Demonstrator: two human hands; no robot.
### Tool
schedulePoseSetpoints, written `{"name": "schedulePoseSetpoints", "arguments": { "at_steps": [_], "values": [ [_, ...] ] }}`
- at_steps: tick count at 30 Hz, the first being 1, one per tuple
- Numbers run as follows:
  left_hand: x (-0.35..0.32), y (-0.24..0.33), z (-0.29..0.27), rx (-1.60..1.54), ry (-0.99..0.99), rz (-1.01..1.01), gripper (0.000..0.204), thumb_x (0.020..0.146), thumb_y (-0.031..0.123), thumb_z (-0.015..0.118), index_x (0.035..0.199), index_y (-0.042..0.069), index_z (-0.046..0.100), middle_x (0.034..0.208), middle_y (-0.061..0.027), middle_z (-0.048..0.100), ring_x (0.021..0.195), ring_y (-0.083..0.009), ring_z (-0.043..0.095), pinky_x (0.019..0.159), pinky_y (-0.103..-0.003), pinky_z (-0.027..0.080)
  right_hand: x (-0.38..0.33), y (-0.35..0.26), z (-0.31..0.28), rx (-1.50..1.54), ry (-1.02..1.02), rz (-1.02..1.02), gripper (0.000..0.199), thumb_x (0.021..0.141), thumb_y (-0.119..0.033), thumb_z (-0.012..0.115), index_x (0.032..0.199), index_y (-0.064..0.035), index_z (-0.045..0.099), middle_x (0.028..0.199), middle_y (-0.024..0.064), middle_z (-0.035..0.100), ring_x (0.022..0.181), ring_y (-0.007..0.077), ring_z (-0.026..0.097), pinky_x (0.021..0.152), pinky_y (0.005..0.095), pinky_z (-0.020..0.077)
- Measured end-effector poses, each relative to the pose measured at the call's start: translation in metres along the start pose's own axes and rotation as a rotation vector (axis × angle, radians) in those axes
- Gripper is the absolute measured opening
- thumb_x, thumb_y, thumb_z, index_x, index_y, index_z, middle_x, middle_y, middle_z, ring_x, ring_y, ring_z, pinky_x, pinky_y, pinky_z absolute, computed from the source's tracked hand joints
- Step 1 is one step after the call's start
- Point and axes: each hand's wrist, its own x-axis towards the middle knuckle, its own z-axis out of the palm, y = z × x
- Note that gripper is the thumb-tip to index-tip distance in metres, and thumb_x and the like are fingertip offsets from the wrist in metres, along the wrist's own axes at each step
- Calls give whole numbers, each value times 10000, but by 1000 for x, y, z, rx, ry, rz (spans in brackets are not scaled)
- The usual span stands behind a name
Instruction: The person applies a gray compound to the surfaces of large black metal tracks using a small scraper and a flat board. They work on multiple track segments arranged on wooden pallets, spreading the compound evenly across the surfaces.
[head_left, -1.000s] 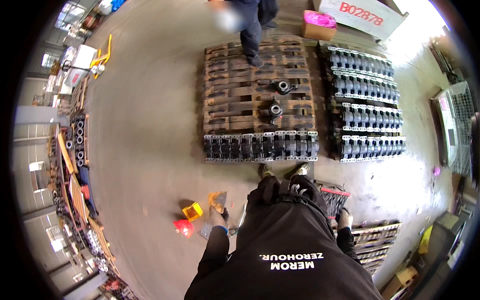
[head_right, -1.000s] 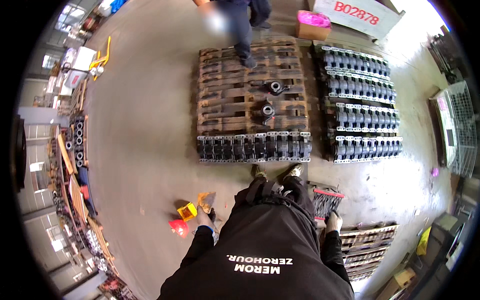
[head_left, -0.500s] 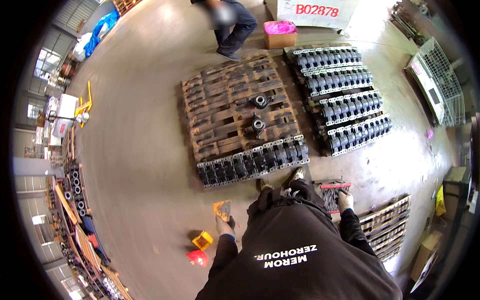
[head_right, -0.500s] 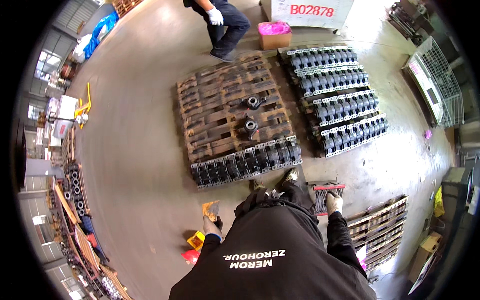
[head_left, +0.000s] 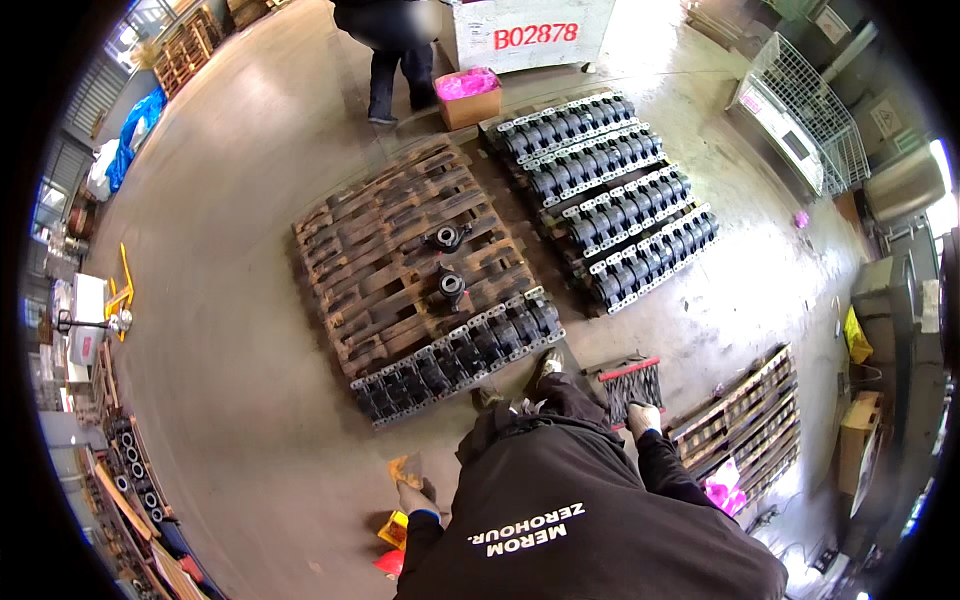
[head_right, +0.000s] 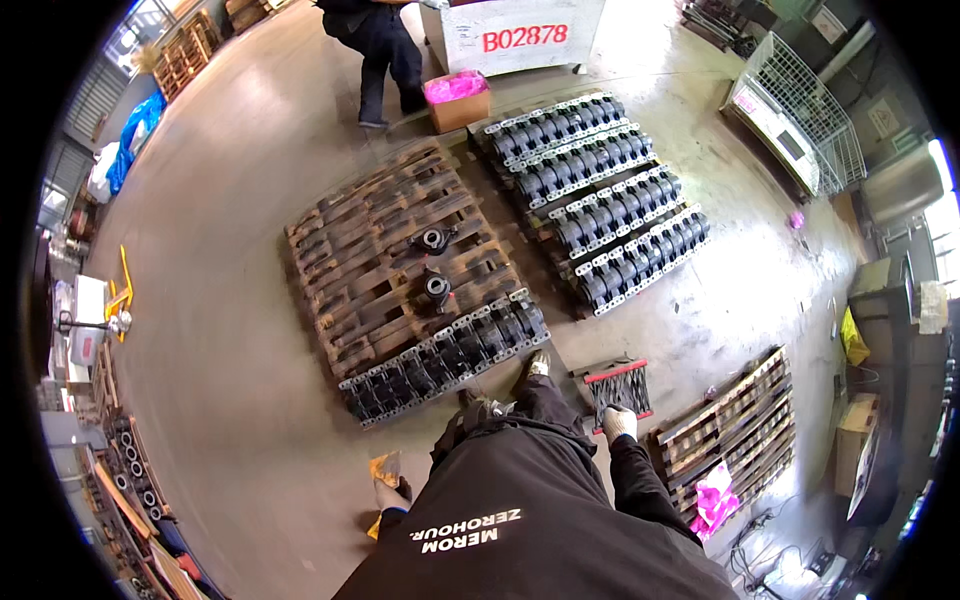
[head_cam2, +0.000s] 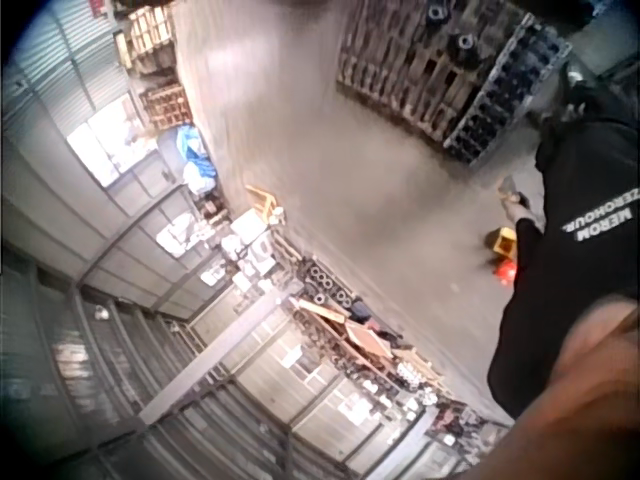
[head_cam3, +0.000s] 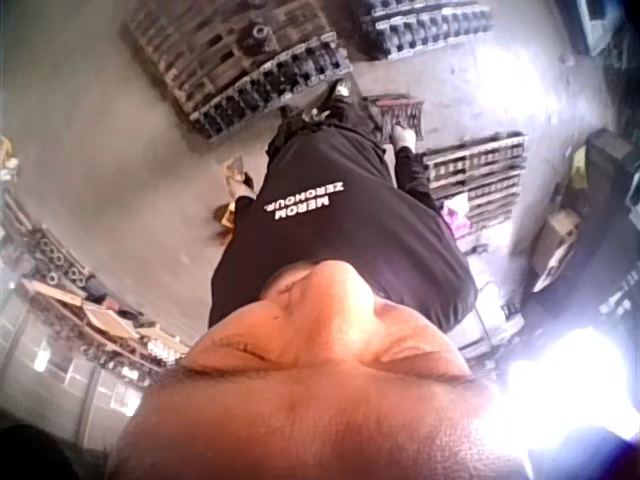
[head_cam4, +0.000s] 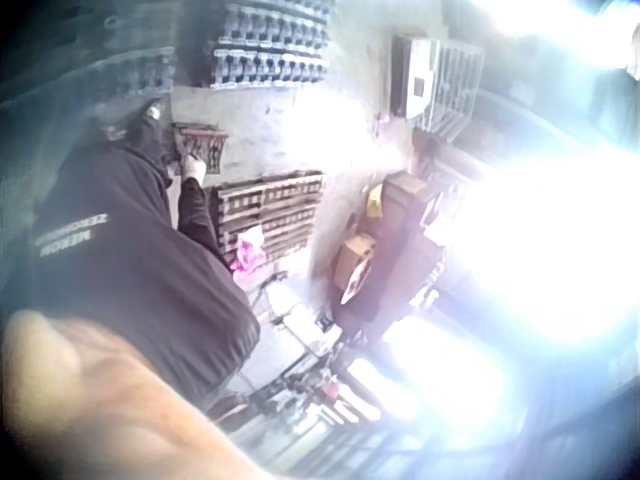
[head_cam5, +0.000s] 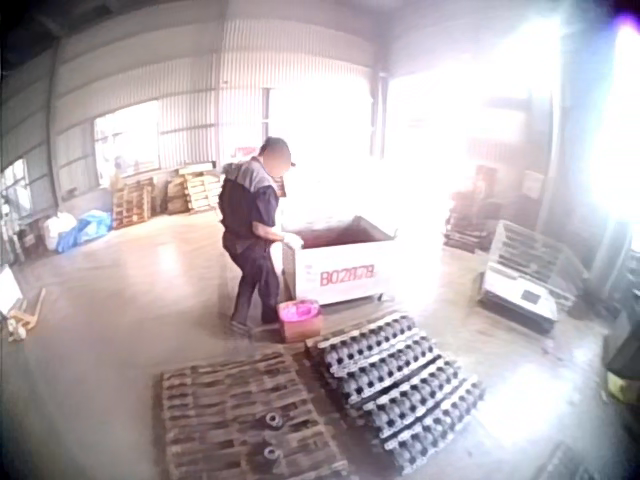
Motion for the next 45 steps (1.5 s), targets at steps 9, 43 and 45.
{"name": "schedulePoseSetpoints", "arguments": {
  "at_steps": [9, 43, 45],
  "values": [
    [-15, 1, 23, 60, -54, -2, 504, 983, 605, 479, 1058, 119, 595, 728, -44, 610, 578, -178, 600, 531, -286, 507, -2, 1, 3, 131, 91, -25, 249, 865, -59, 510, 976, 31, 714, 860, 71, 709, 782, 163, 622, 767, 301, 487],
    [-243, 92, 232, -368, -1165, -91, 638, 1029, 567, 373, 1211, -4, 593, 1194, -181, 648, 1140, -304, 607, 1058, -431, 440, -238, -391, 137, 107, -702, -790, 287, 987, -94, 621, 1230, 4, 506, 1105, 91, 681, 1066, 148, 638, 932, 330, 508],
    [-245, 91, 234, -324, -1147, -85, 658, 1021, 576, 360, 1263, -2, 563, 1245, -185, 623, 1177, -307, 585, 1094, -429, 402, -233, -387, 142, 223, -884, -787, 259, 984, -109, 635, 1205, -9, 544, 1093, 58, 676, 1048, 126, 623, 933, 315, 501]
  ]
}}
